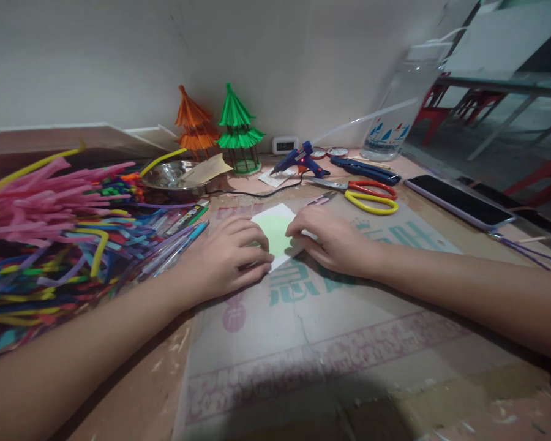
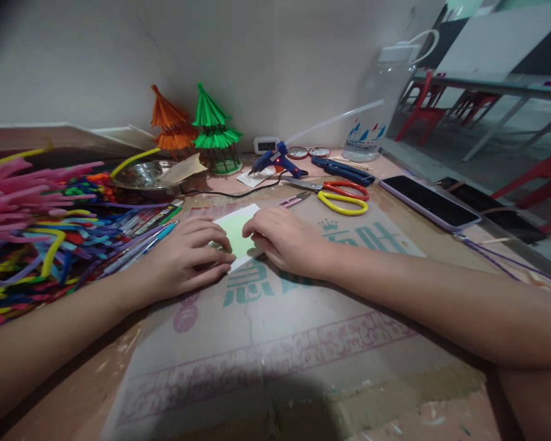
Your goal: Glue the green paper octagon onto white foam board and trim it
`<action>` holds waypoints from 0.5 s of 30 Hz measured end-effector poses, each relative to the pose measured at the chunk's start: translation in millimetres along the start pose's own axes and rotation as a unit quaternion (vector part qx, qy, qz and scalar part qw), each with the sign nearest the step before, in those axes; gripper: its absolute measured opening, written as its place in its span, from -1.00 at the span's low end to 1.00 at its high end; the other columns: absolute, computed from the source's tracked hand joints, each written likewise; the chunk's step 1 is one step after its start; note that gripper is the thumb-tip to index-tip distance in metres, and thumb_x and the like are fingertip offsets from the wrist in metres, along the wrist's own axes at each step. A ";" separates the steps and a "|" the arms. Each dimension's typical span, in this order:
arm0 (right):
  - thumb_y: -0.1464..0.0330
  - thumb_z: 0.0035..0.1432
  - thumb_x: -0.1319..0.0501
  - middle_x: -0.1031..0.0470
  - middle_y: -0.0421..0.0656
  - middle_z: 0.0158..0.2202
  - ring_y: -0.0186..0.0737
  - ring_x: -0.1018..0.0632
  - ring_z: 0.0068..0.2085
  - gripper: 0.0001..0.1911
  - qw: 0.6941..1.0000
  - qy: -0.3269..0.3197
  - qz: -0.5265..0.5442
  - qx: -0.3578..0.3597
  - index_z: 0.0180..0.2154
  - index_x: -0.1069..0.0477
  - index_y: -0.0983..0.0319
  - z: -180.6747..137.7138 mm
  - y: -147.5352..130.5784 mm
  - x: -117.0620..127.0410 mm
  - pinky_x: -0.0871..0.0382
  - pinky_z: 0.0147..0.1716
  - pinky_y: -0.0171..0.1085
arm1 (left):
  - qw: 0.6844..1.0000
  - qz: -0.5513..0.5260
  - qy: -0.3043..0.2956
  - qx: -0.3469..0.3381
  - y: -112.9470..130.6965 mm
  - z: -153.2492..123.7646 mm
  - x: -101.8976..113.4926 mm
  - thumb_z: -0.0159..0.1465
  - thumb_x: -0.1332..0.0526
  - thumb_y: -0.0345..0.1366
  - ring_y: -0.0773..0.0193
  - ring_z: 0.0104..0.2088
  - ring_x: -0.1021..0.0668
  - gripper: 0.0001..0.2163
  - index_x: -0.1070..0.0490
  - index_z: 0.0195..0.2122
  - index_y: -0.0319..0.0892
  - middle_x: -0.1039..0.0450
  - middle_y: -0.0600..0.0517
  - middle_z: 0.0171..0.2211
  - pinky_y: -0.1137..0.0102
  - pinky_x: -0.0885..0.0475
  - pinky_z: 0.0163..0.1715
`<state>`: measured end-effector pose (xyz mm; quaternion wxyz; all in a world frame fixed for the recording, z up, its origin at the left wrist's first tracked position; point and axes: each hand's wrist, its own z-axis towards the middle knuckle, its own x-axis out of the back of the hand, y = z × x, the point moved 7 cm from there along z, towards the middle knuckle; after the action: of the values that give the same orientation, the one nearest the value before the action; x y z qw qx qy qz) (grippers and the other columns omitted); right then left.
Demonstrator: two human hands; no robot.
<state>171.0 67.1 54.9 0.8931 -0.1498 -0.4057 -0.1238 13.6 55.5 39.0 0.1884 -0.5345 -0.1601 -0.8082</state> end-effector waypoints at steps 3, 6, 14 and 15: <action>0.54 0.28 -0.08 -0.52 -0.10 -0.25 -0.15 -0.50 -0.22 -0.83 1.000 -0.002 0.000 -0.029 -0.17 -0.35 0.20 -1.2 6.9 -0.1 -0.37 -0.21 -0.19 | 1.000 -0.016 -0.009 0.012 -0.9 0.4 -1.3 0.37 -0.22 -0.24 0.10 -0.02 -0.55 -0.89 -0.56 -0.19 -0.01 -0.57 0.00 -0.15 0.08 -0.32 0.18; 0.52 0.26 -0.10 -0.49 -0.09 -0.21 -0.16 -0.49 -0.21 -0.85 0.998 0.007 0.018 -0.066 -0.16 -0.34 0.20 -2.3 17.4 0.6 -0.39 -0.19 -0.18 | 0.999 -0.032 0.001 0.031 -2.0 -2.0 -1.5 0.36 -0.22 -0.24 0.09 -0.02 -0.54 -0.92 -0.47 -0.20 -0.08 -0.54 -0.03 -0.13 0.11 -0.37 0.12; 0.43 0.23 -0.21 -0.52 -0.15 -0.30 -0.18 -0.52 -0.27 -0.88 0.974 0.044 0.053 -0.217 -0.16 -0.43 0.23 -7.4 52.2 7.5 -0.38 -0.26 -0.24 | 0.970 -0.073 0.148 0.180 -29.3 -13.6 13.4 0.38 -0.25 -0.16 0.16 -0.22 -0.58 -0.81 -0.39 -0.35 -0.09 -0.57 0.04 -0.29 0.21 -0.44 -0.11; 0.41 0.24 -0.21 -0.54 -0.15 -0.30 -0.19 -0.52 -0.28 -0.90 0.971 0.038 0.057 -0.230 -0.19 -0.46 0.23 -7.5 54.5 7.4 -0.37 -0.27 -0.24 | 0.965 -0.076 0.150 0.204 -34.9 -14.9 12.7 0.38 -0.24 -0.13 0.14 -0.21 -0.59 -0.81 -0.42 -0.34 -0.07 -0.59 0.04 -0.29 0.18 -0.45 -0.09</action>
<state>199.6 114.0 46.7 0.8551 -0.3688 -0.3233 -0.1683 -19.5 77.6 43.2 0.2529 -0.3437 -0.3314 -0.8415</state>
